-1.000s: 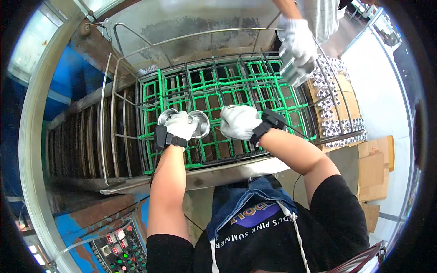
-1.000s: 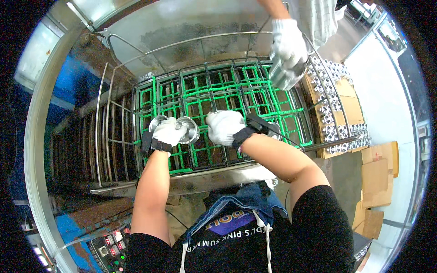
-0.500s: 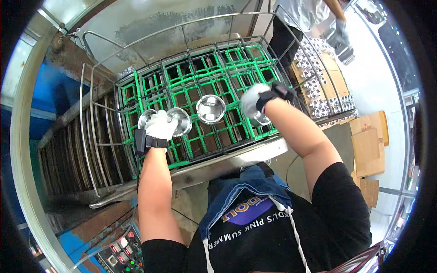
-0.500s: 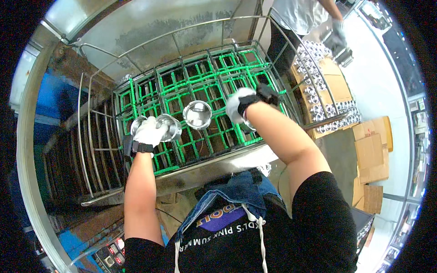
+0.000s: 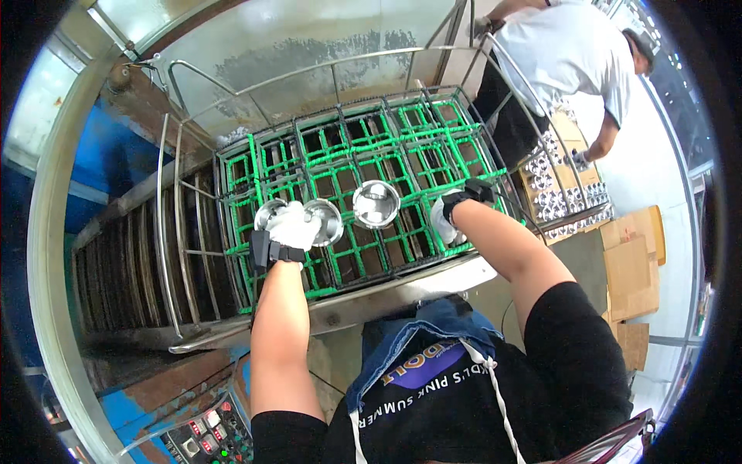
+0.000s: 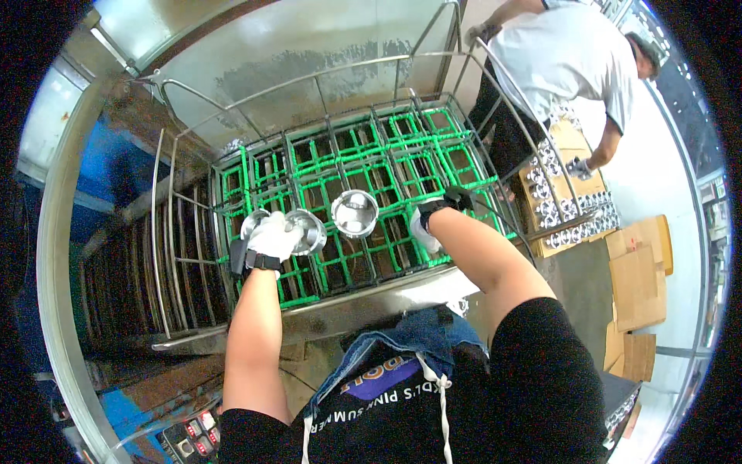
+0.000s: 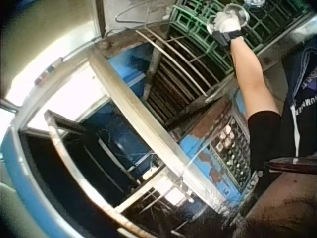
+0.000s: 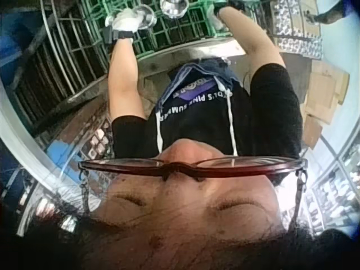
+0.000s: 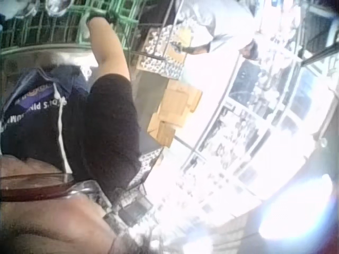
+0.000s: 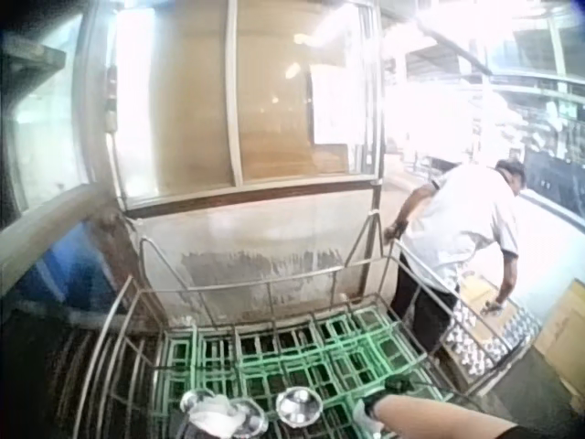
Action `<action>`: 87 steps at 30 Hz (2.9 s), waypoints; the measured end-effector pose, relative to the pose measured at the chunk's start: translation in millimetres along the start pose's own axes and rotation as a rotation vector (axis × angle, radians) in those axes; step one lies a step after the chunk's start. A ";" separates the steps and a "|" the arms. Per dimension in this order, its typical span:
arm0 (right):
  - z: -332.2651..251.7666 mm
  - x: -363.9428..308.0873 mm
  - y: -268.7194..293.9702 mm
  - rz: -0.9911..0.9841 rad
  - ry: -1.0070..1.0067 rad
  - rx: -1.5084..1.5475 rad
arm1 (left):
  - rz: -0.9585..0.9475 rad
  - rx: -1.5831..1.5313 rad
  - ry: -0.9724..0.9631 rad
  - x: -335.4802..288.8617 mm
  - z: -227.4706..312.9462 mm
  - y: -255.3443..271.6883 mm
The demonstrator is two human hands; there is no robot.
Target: Load metal pistons into a green plastic washing rack and operate an industrial cleaning machine.
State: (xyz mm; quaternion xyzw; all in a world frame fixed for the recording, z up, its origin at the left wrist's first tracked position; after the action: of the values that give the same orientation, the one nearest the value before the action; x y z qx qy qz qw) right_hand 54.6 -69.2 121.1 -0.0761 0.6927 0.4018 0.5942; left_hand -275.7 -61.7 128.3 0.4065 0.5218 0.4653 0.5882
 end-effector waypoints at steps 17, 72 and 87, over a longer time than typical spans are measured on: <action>-40.5 -41.6 102.6 0.614 -0.355 0.378 | 0.042 0.023 0.041 -1.0 0.5 -3.5; -54.7 -389.8 -684.1 1.085 -1.382 1.757 | -0.375 -0.686 -0.263 -305.4 512.1 -131.6; 30.4 -454.3 -880.3 0.821 -1.993 2.038 | -0.448 -0.309 -0.545 -194.5 863.2 -256.1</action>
State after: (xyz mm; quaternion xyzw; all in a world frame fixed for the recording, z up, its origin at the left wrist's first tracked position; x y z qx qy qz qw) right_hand 719.2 -804.5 113.4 0.8599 -0.0412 -0.2240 0.4569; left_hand 607.9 -304.8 35.3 0.2979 0.3458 0.2732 0.8468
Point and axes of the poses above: each hand's wrist, its own x-axis towards the middle knuckle, its own y-axis out of the back of the hand, z = x × y, the point moved 1 cm from there along x, towards the middle knuckle, and after that the axes turned 2 degrees about x, right-handed, at the moved point
